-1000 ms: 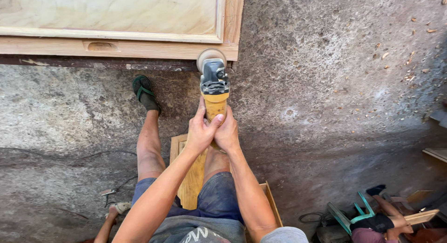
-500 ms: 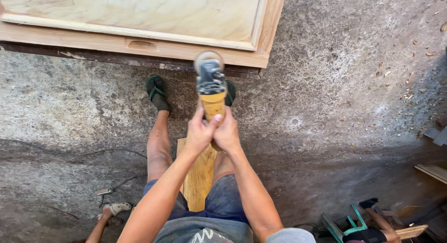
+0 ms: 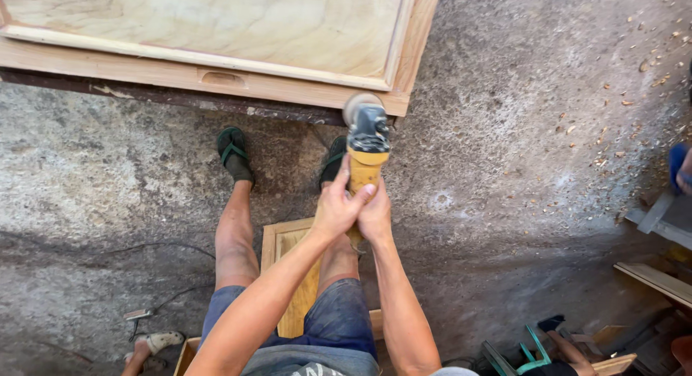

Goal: The person uses a handheld power sander to smooth the edges and surfaces of a wooden cabinet door. They reposition the door several times to access different sides and corners while sanding.

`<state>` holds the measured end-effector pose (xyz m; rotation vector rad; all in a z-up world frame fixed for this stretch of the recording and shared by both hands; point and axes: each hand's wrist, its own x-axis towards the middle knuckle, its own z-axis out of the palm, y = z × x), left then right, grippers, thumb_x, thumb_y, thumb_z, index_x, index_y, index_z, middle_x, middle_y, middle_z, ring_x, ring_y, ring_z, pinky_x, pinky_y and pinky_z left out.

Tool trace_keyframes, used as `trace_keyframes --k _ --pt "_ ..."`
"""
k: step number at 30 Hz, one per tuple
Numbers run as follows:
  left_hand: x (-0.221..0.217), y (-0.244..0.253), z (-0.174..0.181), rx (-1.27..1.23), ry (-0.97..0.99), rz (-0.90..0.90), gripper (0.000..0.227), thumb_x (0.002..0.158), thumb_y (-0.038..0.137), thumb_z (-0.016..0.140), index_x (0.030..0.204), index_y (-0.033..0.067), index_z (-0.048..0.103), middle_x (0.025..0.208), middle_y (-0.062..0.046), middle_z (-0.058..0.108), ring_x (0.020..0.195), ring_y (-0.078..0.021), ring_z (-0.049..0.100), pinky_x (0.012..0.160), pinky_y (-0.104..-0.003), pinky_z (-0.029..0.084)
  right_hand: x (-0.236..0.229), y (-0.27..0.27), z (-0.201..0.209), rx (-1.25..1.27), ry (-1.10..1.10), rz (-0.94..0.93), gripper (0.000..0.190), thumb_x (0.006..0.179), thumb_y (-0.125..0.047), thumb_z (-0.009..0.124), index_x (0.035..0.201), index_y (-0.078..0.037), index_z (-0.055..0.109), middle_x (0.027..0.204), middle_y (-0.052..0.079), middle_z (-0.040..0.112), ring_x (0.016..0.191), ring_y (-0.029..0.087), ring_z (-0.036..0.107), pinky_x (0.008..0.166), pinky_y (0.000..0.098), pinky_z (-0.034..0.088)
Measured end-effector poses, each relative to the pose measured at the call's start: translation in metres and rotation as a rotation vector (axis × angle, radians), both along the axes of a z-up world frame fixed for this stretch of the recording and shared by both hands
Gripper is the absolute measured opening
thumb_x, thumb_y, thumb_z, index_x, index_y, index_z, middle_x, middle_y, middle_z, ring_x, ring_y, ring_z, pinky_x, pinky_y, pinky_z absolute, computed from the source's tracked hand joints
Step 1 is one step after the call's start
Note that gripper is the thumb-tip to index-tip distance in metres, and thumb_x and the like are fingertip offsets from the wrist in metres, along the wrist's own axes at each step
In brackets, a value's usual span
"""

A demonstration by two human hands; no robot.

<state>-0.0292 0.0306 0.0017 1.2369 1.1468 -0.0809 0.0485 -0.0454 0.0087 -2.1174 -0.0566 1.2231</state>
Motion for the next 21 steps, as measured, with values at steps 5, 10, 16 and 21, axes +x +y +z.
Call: trace_keyframes --k 5,10,16,21 --pt "0.035 -0.024 0.022 -0.095 -0.034 -0.130 0.091 0.091 0.048 0.068 0.161 0.0064 0.027 0.108 -0.025 0.074 0.099 -0.0361 0.075 0.090 -0.043 0.056 0.023 -0.041 0.014 0.099 0.035 -0.157 0.045 0.094 -0.007 0.066 0.137 -0.002 0.055 0.124 0.010 0.069 0.109 0.020 0.068 0.093 0.0339 0.057" --pt "0.053 -0.050 0.030 -0.101 -0.023 -0.156 0.093 0.088 0.049 0.067 0.161 0.0073 0.028 0.102 -0.028 0.073 0.095 -0.0413 0.073 0.087 -0.047 0.055 0.037 -0.073 0.018 0.192 0.035 -0.175 0.049 0.095 -0.007 0.063 0.143 0.000 0.052 0.131 0.009 0.066 0.116 0.018 0.066 0.097 0.0342 0.055" --pt "0.056 -0.049 0.031 -0.106 -0.036 -0.115 0.093 0.088 0.049 0.067 0.160 0.0062 0.028 0.104 -0.027 0.073 0.096 -0.0401 0.074 0.086 -0.046 0.055 0.045 -0.073 0.014 0.172 0.041 -0.151 0.052 0.090 -0.005 0.067 0.140 -0.001 0.051 0.125 0.009 0.066 0.110 0.018 0.067 0.093 0.0338 0.056" --pt "0.045 -0.045 0.026 -0.147 -0.066 -0.064 0.094 0.088 0.053 0.065 0.160 0.0050 0.027 0.116 -0.025 0.073 0.100 -0.0346 0.074 0.087 -0.040 0.055 0.040 -0.063 0.015 0.068 0.007 -0.115 0.051 0.084 -0.007 0.076 0.130 -0.002 0.056 0.116 0.009 0.070 0.101 0.017 0.068 0.087 0.0329 0.058"
